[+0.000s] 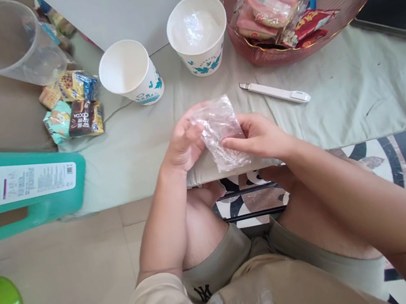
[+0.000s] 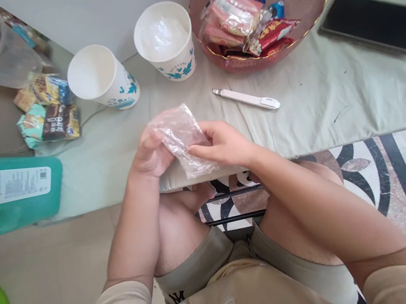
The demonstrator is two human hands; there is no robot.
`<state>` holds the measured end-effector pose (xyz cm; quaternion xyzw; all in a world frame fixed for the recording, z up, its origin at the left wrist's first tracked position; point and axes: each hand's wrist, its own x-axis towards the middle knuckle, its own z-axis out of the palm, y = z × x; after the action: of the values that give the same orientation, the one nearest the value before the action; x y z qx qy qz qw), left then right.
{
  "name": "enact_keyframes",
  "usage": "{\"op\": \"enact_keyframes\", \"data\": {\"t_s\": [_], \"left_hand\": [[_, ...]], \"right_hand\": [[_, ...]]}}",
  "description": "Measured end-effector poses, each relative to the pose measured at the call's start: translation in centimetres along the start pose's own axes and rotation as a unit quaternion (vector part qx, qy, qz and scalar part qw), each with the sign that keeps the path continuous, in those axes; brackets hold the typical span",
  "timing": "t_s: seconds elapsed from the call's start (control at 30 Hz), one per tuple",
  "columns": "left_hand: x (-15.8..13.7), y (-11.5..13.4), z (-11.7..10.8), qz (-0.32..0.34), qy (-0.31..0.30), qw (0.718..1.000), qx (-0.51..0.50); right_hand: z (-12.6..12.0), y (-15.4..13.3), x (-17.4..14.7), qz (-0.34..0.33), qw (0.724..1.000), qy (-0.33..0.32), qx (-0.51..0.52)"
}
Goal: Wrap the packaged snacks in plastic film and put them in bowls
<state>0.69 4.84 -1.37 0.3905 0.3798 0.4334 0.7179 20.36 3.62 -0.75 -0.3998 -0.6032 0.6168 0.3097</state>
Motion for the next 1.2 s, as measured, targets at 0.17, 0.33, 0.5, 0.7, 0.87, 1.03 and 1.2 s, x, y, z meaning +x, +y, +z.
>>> {"op": "enact_keyframes", "data": {"t_s": [0.17,0.33,0.5,0.7,0.87,1.03,1.2], "left_hand": [[0.3,-0.9,0.3,0.001,0.022,0.994,0.11],[0.2,-0.6,-0.1,0.012,0.026,0.988,0.15],[-0.1,-0.7,-0.3,0.014,0.011,0.991,0.133],[-0.3,-0.6,-0.1,0.07,0.045,0.99,0.115],[-0.2,0.4,0.2,0.066,0.061,0.991,0.101],[0.1,-0.3,-0.5,0.076,0.041,0.988,0.128],[0.3,-0.9,-0.4,0.106,0.059,0.98,0.159]], "right_hand": [[0.5,1.1,0.5,-0.007,0.996,0.088,-0.023],[-0.2,1.4,0.4,-0.011,0.996,0.085,0.0],[-0.1,1.5,0.4,-0.048,0.994,0.086,0.051],[0.3,1.7,0.4,-0.038,0.984,0.069,0.162],[0.0,1.4,0.2,-0.015,0.983,0.049,0.177],[-0.2,1.3,0.3,-0.055,0.991,0.105,0.055],[0.6,1.8,1.0,-0.047,0.988,0.112,0.098]]}}
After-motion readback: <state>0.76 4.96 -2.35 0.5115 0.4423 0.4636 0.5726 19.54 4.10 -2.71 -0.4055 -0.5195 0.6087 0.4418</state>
